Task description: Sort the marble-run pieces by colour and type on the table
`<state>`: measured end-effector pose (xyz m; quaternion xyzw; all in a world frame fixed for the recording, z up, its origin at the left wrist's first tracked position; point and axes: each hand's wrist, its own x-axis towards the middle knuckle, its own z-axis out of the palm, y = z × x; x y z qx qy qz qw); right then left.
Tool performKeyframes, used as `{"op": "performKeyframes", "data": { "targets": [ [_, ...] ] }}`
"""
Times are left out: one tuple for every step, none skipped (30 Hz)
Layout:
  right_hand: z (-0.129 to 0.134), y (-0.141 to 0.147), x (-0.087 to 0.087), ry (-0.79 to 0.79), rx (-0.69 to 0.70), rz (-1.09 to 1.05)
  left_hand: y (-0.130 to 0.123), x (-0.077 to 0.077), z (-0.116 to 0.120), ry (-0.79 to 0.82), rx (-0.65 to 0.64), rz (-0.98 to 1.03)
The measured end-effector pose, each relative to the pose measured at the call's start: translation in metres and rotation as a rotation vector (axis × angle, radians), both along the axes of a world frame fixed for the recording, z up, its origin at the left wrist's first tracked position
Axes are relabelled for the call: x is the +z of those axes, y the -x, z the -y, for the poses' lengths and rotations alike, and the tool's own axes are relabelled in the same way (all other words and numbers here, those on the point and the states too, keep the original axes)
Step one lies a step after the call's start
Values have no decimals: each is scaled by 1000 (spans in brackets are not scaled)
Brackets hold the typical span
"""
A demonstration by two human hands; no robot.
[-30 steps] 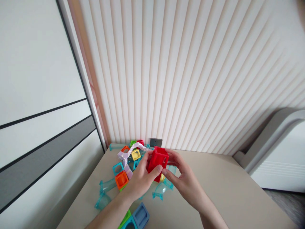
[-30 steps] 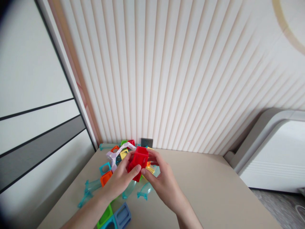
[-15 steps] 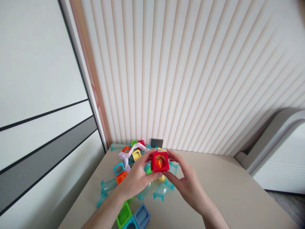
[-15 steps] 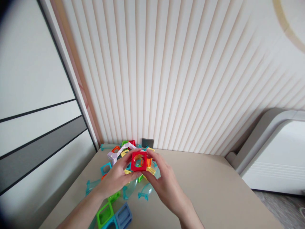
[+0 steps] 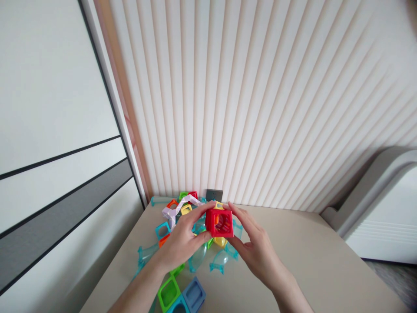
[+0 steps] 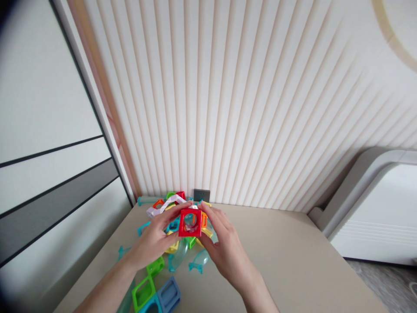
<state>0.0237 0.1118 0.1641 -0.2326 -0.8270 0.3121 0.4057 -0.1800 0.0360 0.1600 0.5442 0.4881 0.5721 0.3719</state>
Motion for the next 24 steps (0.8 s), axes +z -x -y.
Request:
{"op": "performKeyframes", "data": {
  "targets": [
    [0, 0, 0, -20, -3, -2, 0, 0, 0, -1, -5, -8],
    [0, 0, 0, -40, -5, -5, -1, 0, 0, -3, -10, -16],
    [0, 0, 0, -56, -3, -6, -1, 1, 0, -4, -14, -25],
    [0, -1, 0, -71, 1, -7, -1, 1, 0, -7, -18, -34],
    [-1, -1, 1, -84, 5, -6, -1, 1, 1, -11, -22, -44],
    [-1, -2, 1, -96, 9, -3, -1, 1, 1, -15, -24, -53],
    [-2, -2, 1, -108, 15, 3, 0, 0, 1, -19, -29, -63],
    [-2, -3, 2, -125, 21, 11, 0, -1, 2, -23, -34, -73],
    [-2, -4, 2, -145, 29, 22, 1, -3, 3, -23, -37, -85],
    [-3, -6, 3, -168, 39, 30, 2, -6, 4, -24, -43, -98],
    [-3, -7, 4, -192, 51, 37, 2, -9, 5, -19, -36, -108],
    [-4, -9, 5, -214, 68, 42, 2, -12, 5, -7, -24, -119],
    [-5, -11, 6, -231, 84, 42, 1, -15, 6, -5, -6, -127],
    [-6, -13, 7, -240, 98, 43, 1, -17, 6, 0, 18, -135],
    [-7, -15, 8, -247, 107, 46, -1, -18, 6, 9, 34, -144],
    [-8, -17, 8, -250, 115, 47, -2, -19, 5, 10, 48, -156],
    [-9, -19, 9, -250, 120, 46, -4, -19, 5, 10, 62, -173],
    [-10, -22, 9, -250, 122, 42, -5, -19, 4, 10, 76, -191],
    [-12, -24, 9, -251, 125, 34, -7, -18, 3, 14, 87, -211],
    [-13, -27, 9, -252, 127, 25, -9, -17, 2, 22, 94, -230],
    [-14, -31, 9, -252, 128, 16, -11, -16, 1, 32, 99, -246],
    [-15, -34, 8, -252, 130, 8, -14, -16, 0, 44, 100, -258],
    [-17, -38, 8, -250, 131, 1, -16, -15, -2, 54, 103, -265],
    [-18, -41, 7, -249, 131, -6, -19, -15, -4, 61, 109, -267]
  ]
}}
